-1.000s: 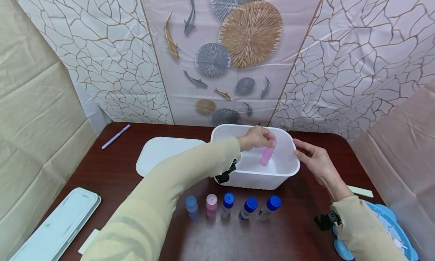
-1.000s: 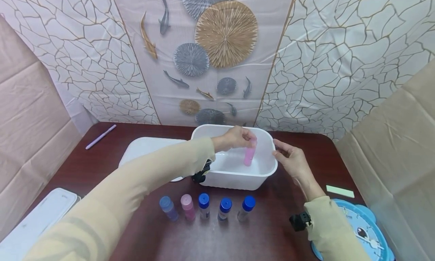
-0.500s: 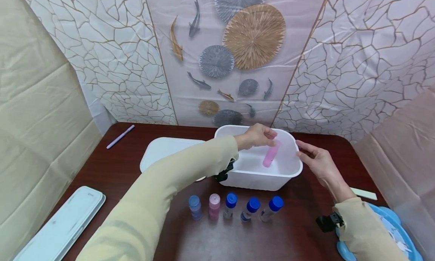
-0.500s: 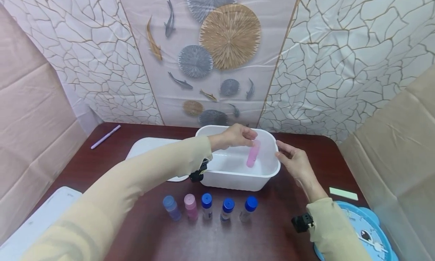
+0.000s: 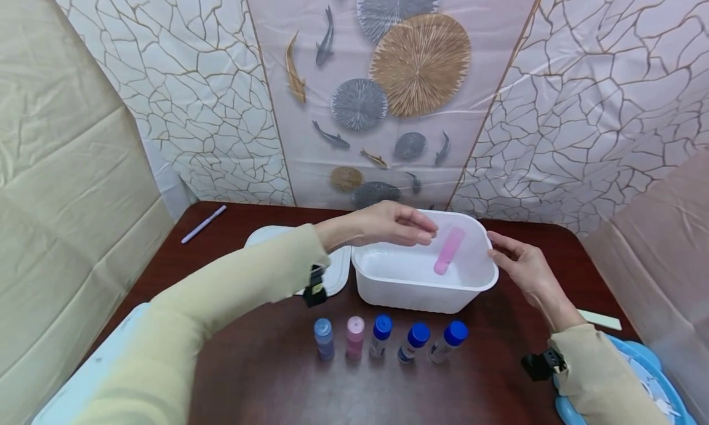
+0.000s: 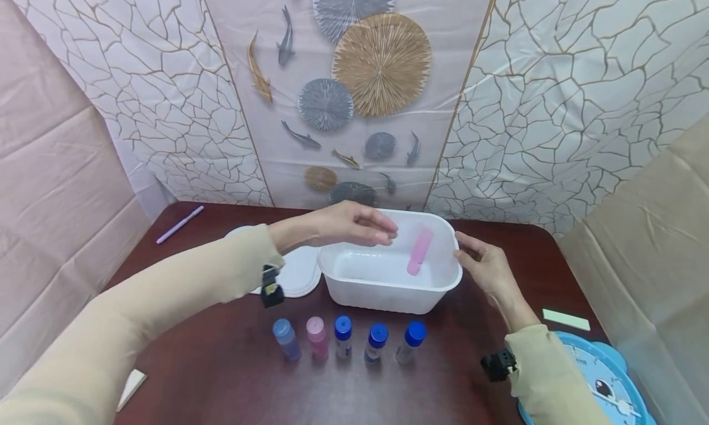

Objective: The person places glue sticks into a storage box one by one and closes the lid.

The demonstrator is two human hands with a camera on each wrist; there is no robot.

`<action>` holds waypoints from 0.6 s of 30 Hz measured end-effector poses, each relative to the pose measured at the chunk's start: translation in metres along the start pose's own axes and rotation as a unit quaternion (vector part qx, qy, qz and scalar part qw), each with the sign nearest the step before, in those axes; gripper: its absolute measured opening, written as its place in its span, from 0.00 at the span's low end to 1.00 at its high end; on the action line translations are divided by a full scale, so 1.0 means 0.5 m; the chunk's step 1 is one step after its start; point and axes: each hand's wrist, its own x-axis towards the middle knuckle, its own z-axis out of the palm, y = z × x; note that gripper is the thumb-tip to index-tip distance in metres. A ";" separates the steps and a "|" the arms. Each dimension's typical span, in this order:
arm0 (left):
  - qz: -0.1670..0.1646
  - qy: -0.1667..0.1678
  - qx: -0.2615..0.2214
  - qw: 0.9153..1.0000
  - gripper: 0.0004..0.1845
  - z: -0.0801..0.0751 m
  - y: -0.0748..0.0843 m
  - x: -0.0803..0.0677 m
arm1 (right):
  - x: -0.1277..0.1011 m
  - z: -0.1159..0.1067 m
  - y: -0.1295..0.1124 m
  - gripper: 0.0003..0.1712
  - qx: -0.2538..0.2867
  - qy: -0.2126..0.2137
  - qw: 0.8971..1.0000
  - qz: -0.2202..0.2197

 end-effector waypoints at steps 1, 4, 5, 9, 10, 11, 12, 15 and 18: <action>0.006 -0.015 0.000 1.000 0.19 -0.008 -0.005 -0.021 | 0.000 0.001 0.001 0.31 0.001 -0.001 1.000 0.001; 0.027 -0.057 0.009 0.998 0.17 -0.035 -0.030 -0.081 | 0.001 0.004 0.003 0.31 0.004 -0.002 1.000 -0.002; 0.031 -0.068 0.015 0.997 0.17 -0.044 -0.041 -0.100 | 0.001 0.004 0.004 0.31 0.007 -0.001 1.000 -0.005; 0.039 -0.115 0.027 0.992 0.17 -0.071 -0.089 -0.162 | 0.003 0.004 0.006 0.31 0.011 0.009 1.000 -0.021; 0.036 -0.125 0.024 0.991 0.18 -0.075 -0.102 -0.174 | 0.004 0.004 0.006 0.31 0.012 0.012 1.000 -0.024; 0.034 -0.135 0.021 0.990 0.19 -0.078 -0.114 -0.185 | 0.004 0.004 0.007 0.31 0.012 0.014 0.999 -0.027; 0.031 -0.145 0.018 0.989 0.21 -0.081 -0.126 -0.195 | 0.004 0.004 0.007 0.31 0.011 0.015 0.999 -0.029; 0.020 -0.166 0.002 0.986 0.26 -0.086 -0.159 -0.219 | 0.005 0.005 0.008 0.32 0.014 0.016 0.999 -0.028; 0.016 -0.182 -0.007 0.983 0.30 -0.088 -0.185 -0.235 | 0.005 0.005 0.007 0.32 0.018 0.017 0.999 -0.028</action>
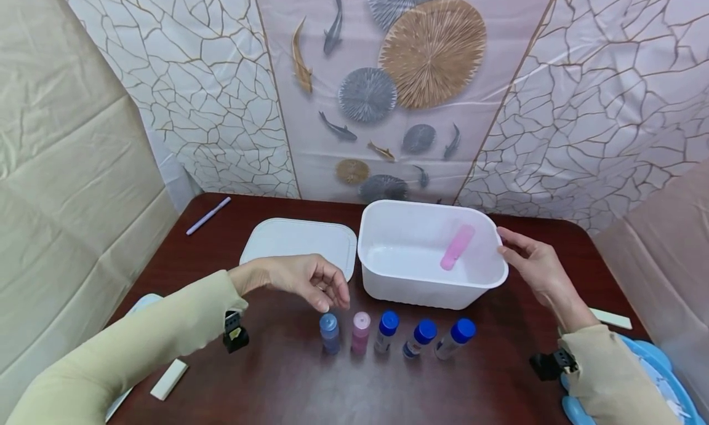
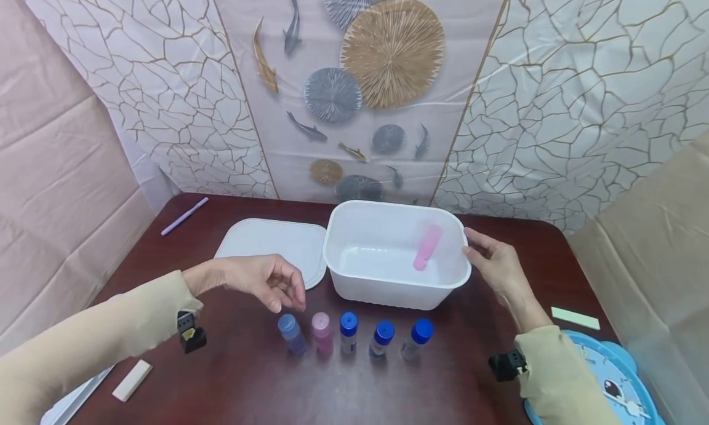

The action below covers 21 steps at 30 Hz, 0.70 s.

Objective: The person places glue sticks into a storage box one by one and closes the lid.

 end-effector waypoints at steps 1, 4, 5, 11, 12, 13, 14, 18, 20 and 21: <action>0.001 -0.004 -0.002 1.000 0.31 0.002 -0.005 -0.004 | -0.001 0.000 0.000 0.31 0.002 0.001 1.000 0.000; 0.005 -0.014 -0.005 1.000 0.33 0.005 -0.018 -0.011 | -0.001 -0.001 0.001 0.31 0.010 0.002 1.000 -0.003; 0.003 -0.016 -0.006 1.000 0.32 0.006 -0.020 -0.013 | -0.001 0.000 0.001 0.31 0.015 0.002 1.000 -0.004; -0.012 -0.033 -0.017 0.999 0.27 0.019 -0.031 -0.011 | 0.000 0.000 0.005 0.31 0.028 0.000 1.000 -0.008; -0.014 -0.036 -0.018 0.999 0.26 0.022 -0.033 -0.010 | 0.001 0.000 0.005 0.31 0.027 0.000 1.000 -0.008; -0.018 -0.038 -0.019 0.999 0.25 0.023 -0.035 -0.009 | 0.000 0.001 0.005 0.31 0.026 0.001 1.000 -0.008; -0.018 -0.040 -0.020 0.999 0.24 0.025 -0.038 -0.008 | 0.001 0.001 0.005 0.31 0.025 0.002 1.000 -0.005; -0.025 -0.044 -0.024 0.998 0.22 0.028 -0.050 -0.007 | 0.000 0.002 0.004 0.30 0.018 0.006 1.000 -0.001; -0.026 -0.043 -0.024 0.998 0.22 0.027 -0.056 -0.007 | 0.001 0.002 0.002 0.30 0.012 0.005 1.000 0.001; -0.025 -0.042 -0.021 0.999 0.21 0.027 -0.058 -0.006 | 0.001 0.002 0.001 0.30 0.008 0.004 1.000 0.000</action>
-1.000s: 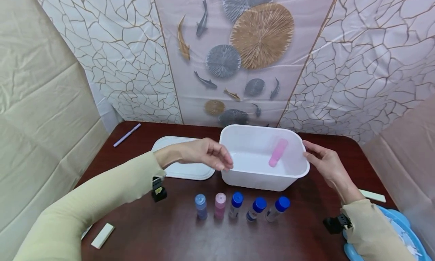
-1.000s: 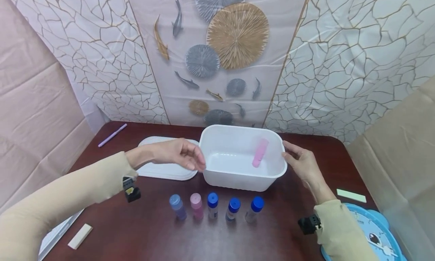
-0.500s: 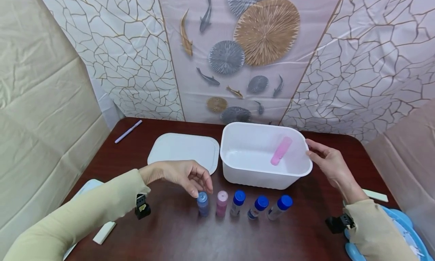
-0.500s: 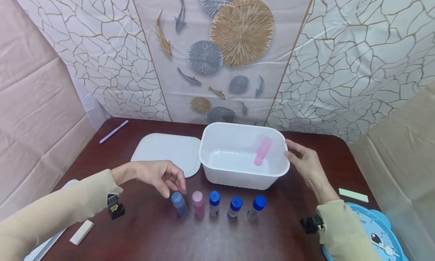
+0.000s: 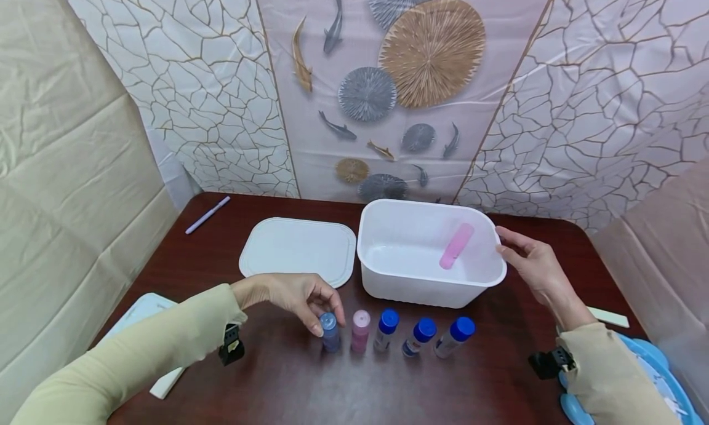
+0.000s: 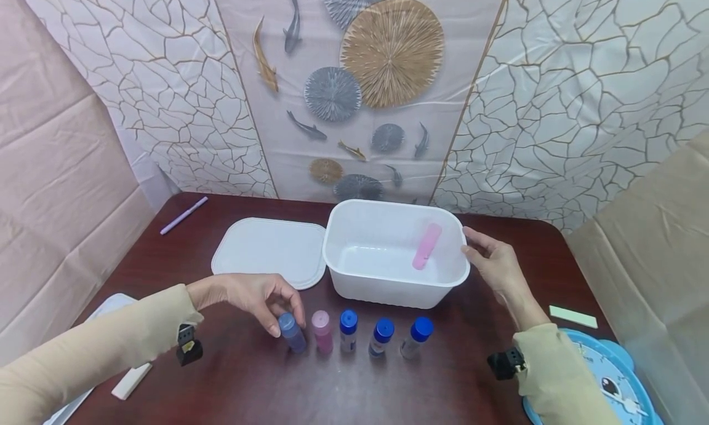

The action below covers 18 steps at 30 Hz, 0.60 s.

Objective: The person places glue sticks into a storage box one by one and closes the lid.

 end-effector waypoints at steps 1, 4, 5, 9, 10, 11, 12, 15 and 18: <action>0.001 0.002 0.006 1.000 0.21 -0.001 -0.001 0.000 | 0.000 0.000 0.000 0.30 -0.002 -0.001 1.000 0.001; 0.007 0.017 0.043 0.999 0.20 -0.006 0.000 0.000 | 0.000 -0.001 -0.002 0.31 -0.007 -0.005 1.000 0.005; 0.010 0.023 0.057 0.998 0.19 -0.009 0.002 0.000 | 0.000 -0.002 -0.003 0.31 -0.007 -0.008 1.000 0.007; 0.019 0.052 0.096 0.994 0.19 -0.026 0.033 -0.010 | 0.000 -0.005 -0.006 0.31 -0.019 -0.016 1.000 0.013; 0.022 0.056 0.097 0.993 0.20 -0.032 0.048 -0.013 | -0.001 -0.006 -0.007 0.31 -0.023 -0.017 0.999 0.014; 0.026 0.061 0.097 0.993 0.21 -0.038 0.065 -0.016 | 0.000 -0.007 -0.007 0.31 -0.025 -0.018 0.999 0.015; 0.031 0.068 0.098 0.992 0.22 -0.044 0.085 -0.017 | -0.001 -0.007 -0.008 0.31 -0.029 -0.018 0.999 0.015; 0.047 0.091 0.101 0.990 0.23 -0.063 0.153 -0.015 | -0.001 -0.008 -0.007 0.31 -0.025 -0.017 0.999 0.014; 0.062 0.125 0.110 0.984 0.22 -0.077 0.221 0.005 | -0.003 -0.008 -0.004 0.31 -0.019 -0.021 1.000 0.013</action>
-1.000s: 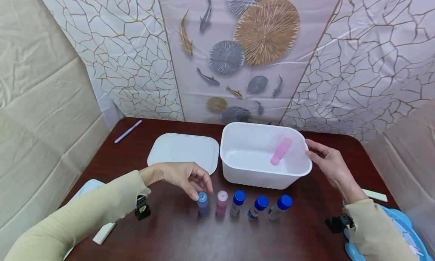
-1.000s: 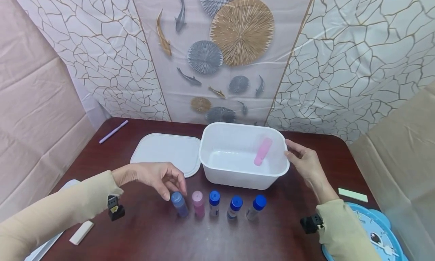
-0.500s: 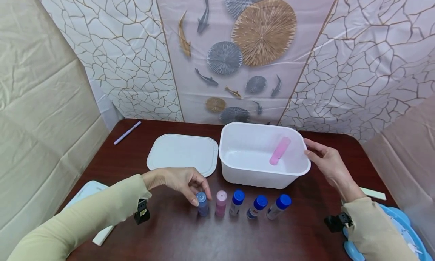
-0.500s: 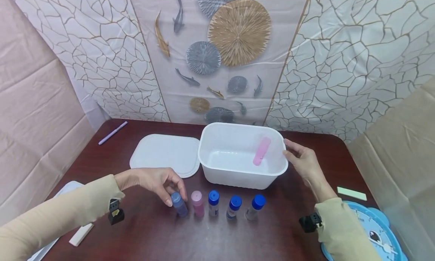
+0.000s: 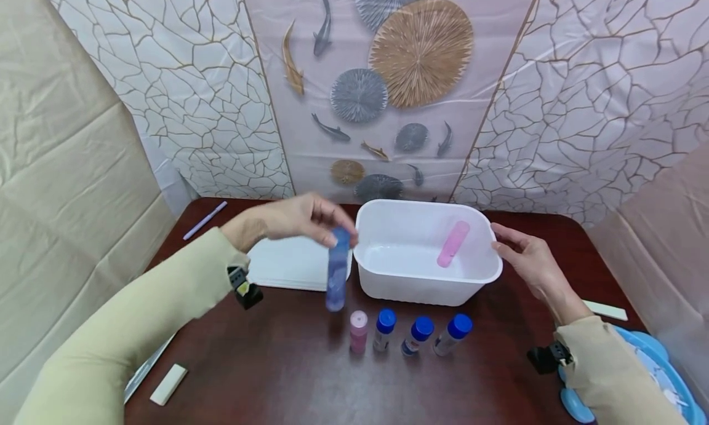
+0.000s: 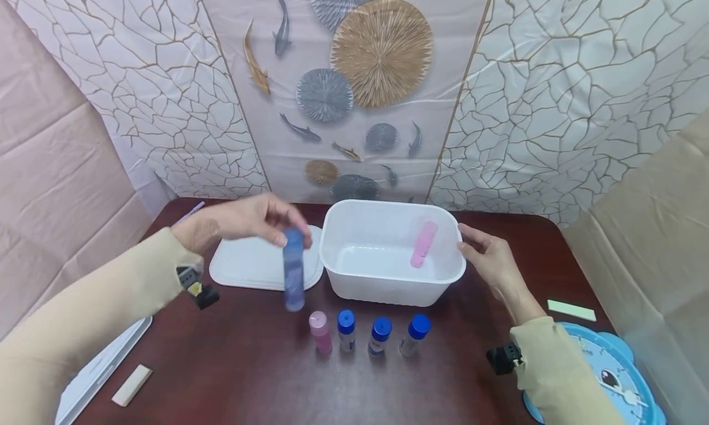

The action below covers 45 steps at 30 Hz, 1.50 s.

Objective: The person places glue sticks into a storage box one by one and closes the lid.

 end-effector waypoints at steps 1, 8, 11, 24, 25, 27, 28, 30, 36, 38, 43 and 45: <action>0.001 0.016 0.000 1.000 0.21 -0.003 0.018 0.016 | 0.000 -0.001 0.000 0.31 0.002 -0.002 1.000 0.000; -0.022 0.152 -0.048 0.987 0.19 0.027 0.084 0.165 | -0.001 -0.005 0.002 0.31 0.006 -0.003 1.000 -0.001; -0.031 0.189 -0.066 0.979 0.20 0.052 0.078 0.227 | -0.001 -0.002 0.001 0.31 0.010 -0.002 1.000 -0.004; -0.074 0.186 0.042 0.979 0.14 0.156 -0.015 0.372 | 0.000 0.004 0.002 0.29 -0.003 0.005 1.000 0.002; -0.079 0.184 0.047 0.979 0.14 0.161 -0.020 0.377 | 0.000 0.004 0.002 0.29 -0.003 0.004 1.000 0.004; -0.085 0.182 0.050 0.978 0.14 0.171 -0.026 0.387 | -0.001 0.003 0.002 0.29 0.000 0.002 1.000 0.006; -0.087 0.183 0.049 0.978 0.14 0.175 -0.029 0.391 | -0.001 0.002 0.001 0.29 0.000 0.000 1.000 0.007; -0.092 0.185 0.051 0.977 0.14 0.181 -0.032 0.398 | -0.001 0.001 0.001 0.30 0.000 0.001 1.000 0.009; -0.115 0.197 0.073 0.971 0.14 0.188 -0.041 0.407 | -0.001 0.002 0.000 0.29 -0.004 0.004 1.000 0.007; -0.122 0.201 0.078 0.969 0.14 0.189 -0.045 0.409 | -0.002 0.002 0.000 0.29 -0.004 0.004 1.000 0.006; -0.130 0.200 0.089 0.967 0.14 0.193 -0.056 0.416 | -0.002 0.001 0.003 0.29 -0.003 0.007 1.000 0.002; -0.129 0.197 0.090 0.968 0.14 0.196 -0.059 0.418 | -0.002 0.000 0.005 0.29 -0.001 0.009 1.000 0.000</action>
